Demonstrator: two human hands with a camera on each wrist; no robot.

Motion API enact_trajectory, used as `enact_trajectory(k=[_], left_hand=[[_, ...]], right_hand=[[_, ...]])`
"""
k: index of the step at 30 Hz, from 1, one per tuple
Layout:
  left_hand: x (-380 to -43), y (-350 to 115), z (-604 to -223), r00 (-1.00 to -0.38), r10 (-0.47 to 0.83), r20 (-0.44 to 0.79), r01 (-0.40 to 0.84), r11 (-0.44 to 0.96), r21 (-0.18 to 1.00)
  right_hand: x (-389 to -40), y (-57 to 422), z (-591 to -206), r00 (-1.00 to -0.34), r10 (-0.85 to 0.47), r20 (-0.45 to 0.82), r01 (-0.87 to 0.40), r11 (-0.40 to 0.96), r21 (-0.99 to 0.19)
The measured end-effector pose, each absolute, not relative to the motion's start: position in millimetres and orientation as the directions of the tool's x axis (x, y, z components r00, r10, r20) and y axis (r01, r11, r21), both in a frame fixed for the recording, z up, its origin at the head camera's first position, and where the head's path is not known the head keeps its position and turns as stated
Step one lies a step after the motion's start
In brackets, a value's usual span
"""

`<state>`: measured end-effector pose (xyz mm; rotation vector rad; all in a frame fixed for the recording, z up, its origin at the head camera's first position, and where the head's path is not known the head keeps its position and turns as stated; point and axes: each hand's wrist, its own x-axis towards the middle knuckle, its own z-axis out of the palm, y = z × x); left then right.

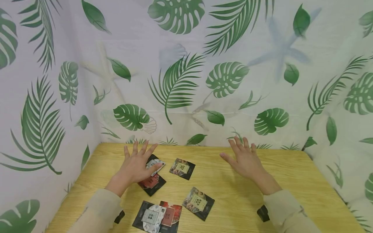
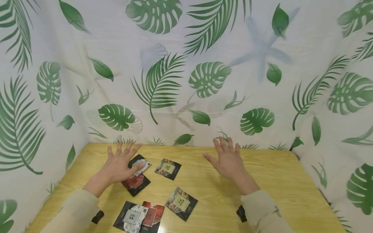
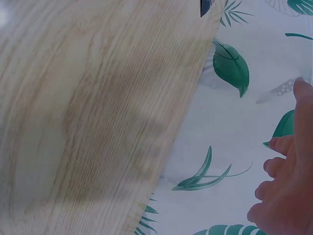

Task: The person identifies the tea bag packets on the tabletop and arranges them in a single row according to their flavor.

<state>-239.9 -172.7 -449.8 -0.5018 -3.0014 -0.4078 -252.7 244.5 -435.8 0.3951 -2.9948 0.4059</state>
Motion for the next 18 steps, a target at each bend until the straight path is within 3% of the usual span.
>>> enact_trajectory(k=[18], left_hand=[[-228.9, -172.6, -457.5, -0.942, 0.330, 0.064, 0.335, 0.908, 0.252]], right_hand=[[-249.2, 213.2, -446.4, -0.928, -0.348, 0.135, -0.374, 0.867, -0.330]])
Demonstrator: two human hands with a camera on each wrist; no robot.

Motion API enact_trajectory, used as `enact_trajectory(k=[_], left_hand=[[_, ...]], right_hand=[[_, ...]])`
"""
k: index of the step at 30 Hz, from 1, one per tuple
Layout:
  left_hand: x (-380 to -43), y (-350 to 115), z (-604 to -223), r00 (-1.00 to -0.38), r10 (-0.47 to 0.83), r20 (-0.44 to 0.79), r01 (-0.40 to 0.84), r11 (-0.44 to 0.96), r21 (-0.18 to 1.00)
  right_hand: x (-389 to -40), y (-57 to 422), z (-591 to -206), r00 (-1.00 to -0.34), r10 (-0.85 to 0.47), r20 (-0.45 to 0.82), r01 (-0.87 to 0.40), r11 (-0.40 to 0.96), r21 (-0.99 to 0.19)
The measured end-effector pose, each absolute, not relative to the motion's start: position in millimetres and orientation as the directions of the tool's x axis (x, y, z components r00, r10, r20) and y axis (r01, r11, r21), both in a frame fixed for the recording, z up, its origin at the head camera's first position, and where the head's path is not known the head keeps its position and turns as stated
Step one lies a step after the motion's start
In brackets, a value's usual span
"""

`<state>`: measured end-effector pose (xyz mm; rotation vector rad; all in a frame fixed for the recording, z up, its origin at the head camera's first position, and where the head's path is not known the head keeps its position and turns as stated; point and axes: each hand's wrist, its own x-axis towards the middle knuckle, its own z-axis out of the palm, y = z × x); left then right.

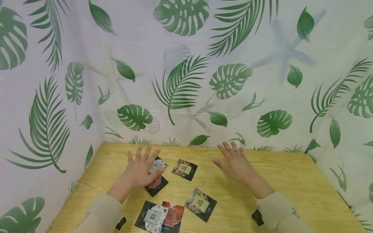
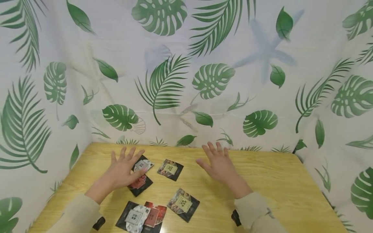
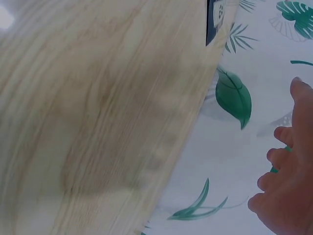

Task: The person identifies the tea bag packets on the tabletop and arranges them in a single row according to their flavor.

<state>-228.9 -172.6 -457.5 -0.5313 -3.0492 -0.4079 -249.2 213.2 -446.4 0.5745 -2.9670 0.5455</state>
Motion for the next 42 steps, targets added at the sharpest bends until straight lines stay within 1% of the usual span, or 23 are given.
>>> enact_trajectory(k=[3, 9, 17, 21, 30, 34, 42], left_hand=[[-225.7, -168.2, -460.4, -0.938, 0.343, 0.047, 0.343, 0.901, 0.264], [-219.1, -158.8, -466.2, -0.933, 0.361, 0.014, 0.345, 0.880, 0.326], [-212.9, -142.9, -480.1, -0.920, 0.392, 0.003, 0.373, 0.873, 0.315], [-207.4, -132.8, -487.1, -0.910, 0.415, -0.025, 0.381, 0.857, 0.346], [-191.5, -113.5, -501.2, -0.862, 0.502, -0.076, 0.437, 0.810, 0.390], [-182.9, -105.4, -504.8, -0.834, 0.544, -0.094, 0.477, 0.796, 0.372], [-166.5, -92.3, -503.0, -0.774, 0.623, -0.111, 0.549, 0.748, 0.373]], right_hand=[[-250.4, 205.2, -452.2, -0.919, -0.369, 0.139, -0.395, 0.862, -0.319], [-254.7, 185.4, -463.6, -0.891, -0.425, 0.159, -0.454, 0.836, -0.308], [-259.4, 161.3, -477.6, -0.873, -0.469, 0.135, -0.486, 0.814, -0.317], [-260.6, 152.7, -481.9, -0.867, -0.484, 0.115, -0.492, 0.799, -0.346], [-264.4, 142.2, -491.6, -0.859, -0.504, 0.087, -0.497, 0.783, -0.373], [-264.8, 137.0, -493.9, -0.847, -0.527, 0.072, -0.510, 0.765, -0.394], [-270.6, 126.7, -498.3, -0.838, -0.544, 0.037, -0.514, 0.765, -0.387]])
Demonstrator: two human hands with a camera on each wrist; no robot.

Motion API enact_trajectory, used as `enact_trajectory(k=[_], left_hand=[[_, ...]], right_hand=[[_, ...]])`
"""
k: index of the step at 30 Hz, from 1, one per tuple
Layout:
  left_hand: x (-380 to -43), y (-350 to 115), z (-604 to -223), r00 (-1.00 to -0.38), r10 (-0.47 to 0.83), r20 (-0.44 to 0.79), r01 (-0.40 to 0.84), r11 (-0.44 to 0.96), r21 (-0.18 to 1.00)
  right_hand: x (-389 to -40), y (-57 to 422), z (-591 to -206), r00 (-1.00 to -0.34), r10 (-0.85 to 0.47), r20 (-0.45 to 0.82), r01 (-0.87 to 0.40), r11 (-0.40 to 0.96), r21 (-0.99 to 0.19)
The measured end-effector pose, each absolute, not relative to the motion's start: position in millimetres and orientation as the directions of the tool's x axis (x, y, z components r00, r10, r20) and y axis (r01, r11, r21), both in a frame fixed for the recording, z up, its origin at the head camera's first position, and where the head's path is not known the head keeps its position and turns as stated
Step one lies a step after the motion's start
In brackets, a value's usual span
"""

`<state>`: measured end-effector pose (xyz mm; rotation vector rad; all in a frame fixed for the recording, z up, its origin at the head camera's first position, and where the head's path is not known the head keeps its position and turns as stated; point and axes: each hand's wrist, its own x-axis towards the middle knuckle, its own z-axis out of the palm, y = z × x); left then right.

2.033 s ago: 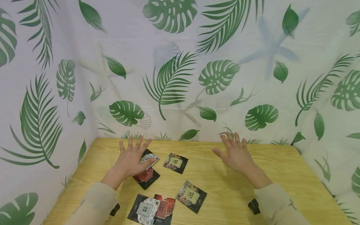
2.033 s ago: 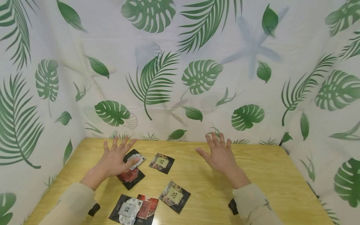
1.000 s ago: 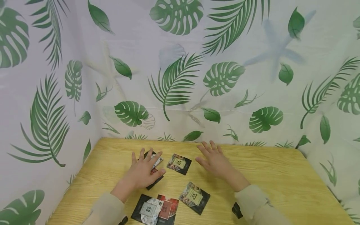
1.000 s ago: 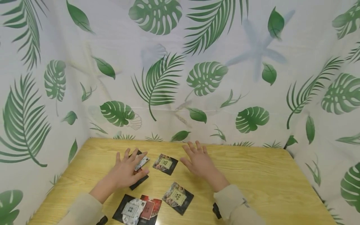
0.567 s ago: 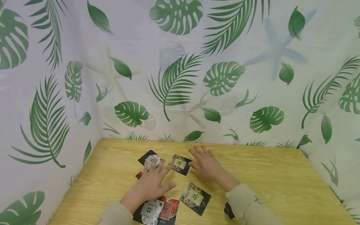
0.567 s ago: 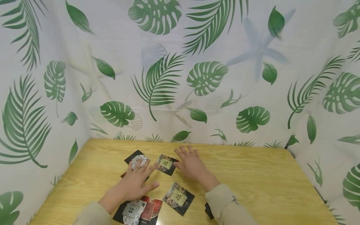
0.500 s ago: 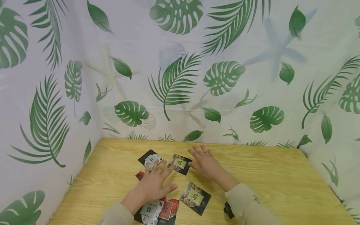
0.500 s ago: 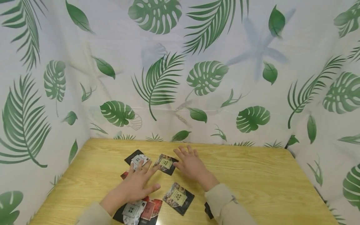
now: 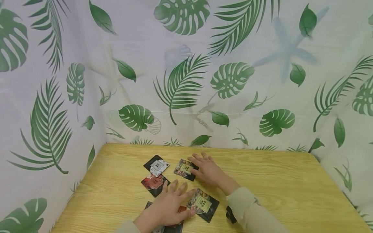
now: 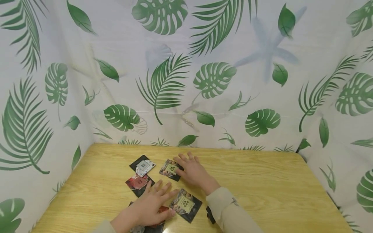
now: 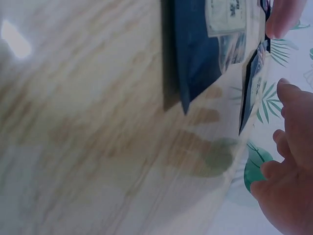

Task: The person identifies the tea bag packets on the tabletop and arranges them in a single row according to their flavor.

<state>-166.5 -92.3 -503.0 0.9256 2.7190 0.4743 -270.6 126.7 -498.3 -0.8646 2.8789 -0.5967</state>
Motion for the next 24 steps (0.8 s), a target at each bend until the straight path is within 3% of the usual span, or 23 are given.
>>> enact_trajectory(k=[8, 24], left_hand=[[-159.0, -84.4, -503.7, -0.716, 0.677, -0.173, 0.591, 0.718, 0.368], [-158.0, -84.5, -504.5, -0.705, 0.678, -0.208, 0.582, 0.720, 0.379]], right_hand=[[-278.2, 119.8, -506.1, -0.796, -0.605, -0.013, -0.548, 0.730, -0.408], [-278.3, 118.2, -513.2, -0.774, -0.632, -0.044, -0.567, 0.722, -0.396]])
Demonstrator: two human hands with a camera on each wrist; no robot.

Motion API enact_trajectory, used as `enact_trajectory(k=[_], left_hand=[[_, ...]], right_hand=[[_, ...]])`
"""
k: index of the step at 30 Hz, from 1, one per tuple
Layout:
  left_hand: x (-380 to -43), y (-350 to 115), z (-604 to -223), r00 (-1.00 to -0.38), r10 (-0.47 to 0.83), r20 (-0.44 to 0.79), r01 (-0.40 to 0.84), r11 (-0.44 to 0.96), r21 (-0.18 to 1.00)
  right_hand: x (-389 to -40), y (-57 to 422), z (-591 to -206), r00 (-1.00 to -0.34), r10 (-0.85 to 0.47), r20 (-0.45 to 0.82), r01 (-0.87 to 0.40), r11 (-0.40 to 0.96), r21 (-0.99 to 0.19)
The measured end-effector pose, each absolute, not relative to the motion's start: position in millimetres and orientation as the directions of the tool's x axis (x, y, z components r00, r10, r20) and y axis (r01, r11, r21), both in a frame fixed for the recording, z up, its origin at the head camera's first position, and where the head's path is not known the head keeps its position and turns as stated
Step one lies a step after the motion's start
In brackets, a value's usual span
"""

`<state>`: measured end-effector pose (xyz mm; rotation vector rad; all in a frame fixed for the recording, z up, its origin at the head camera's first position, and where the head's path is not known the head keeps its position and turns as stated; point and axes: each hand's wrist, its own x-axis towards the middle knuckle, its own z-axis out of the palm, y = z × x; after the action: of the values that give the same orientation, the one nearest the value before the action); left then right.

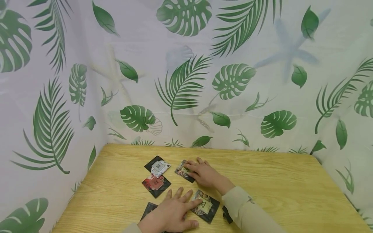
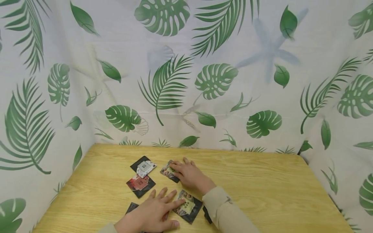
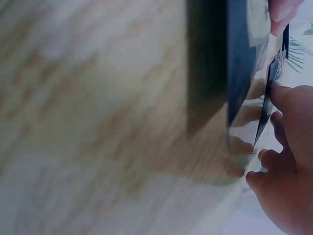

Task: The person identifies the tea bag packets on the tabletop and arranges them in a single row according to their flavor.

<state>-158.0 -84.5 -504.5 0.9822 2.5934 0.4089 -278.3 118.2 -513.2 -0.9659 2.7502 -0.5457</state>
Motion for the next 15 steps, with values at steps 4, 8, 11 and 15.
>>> enact_trajectory(k=[4, 8, 11, 15], left_hand=[[-157.6, -83.6, -504.3, -0.706, 0.678, -0.205, 0.584, 0.721, 0.373], [-157.2, -82.6, -503.0, -0.700, 0.688, -0.192, 0.598, 0.712, 0.368], [-156.6, -81.4, -501.3, -0.693, 0.696, -0.188, 0.608, 0.704, 0.366], [-156.2, -78.2, -500.5, -0.686, 0.705, -0.182, 0.614, 0.695, 0.374]], right_hand=[[-278.0, 122.0, -514.8, -0.788, -0.615, -0.024, -0.556, 0.729, -0.399], [-278.0, 127.1, -516.4, -0.809, -0.587, -0.022, -0.527, 0.742, -0.414], [-278.2, 131.6, -517.0, -0.817, -0.577, -0.020, -0.516, 0.745, -0.423], [-278.4, 138.5, -518.2, -0.823, -0.569, -0.010, -0.513, 0.750, -0.418]])
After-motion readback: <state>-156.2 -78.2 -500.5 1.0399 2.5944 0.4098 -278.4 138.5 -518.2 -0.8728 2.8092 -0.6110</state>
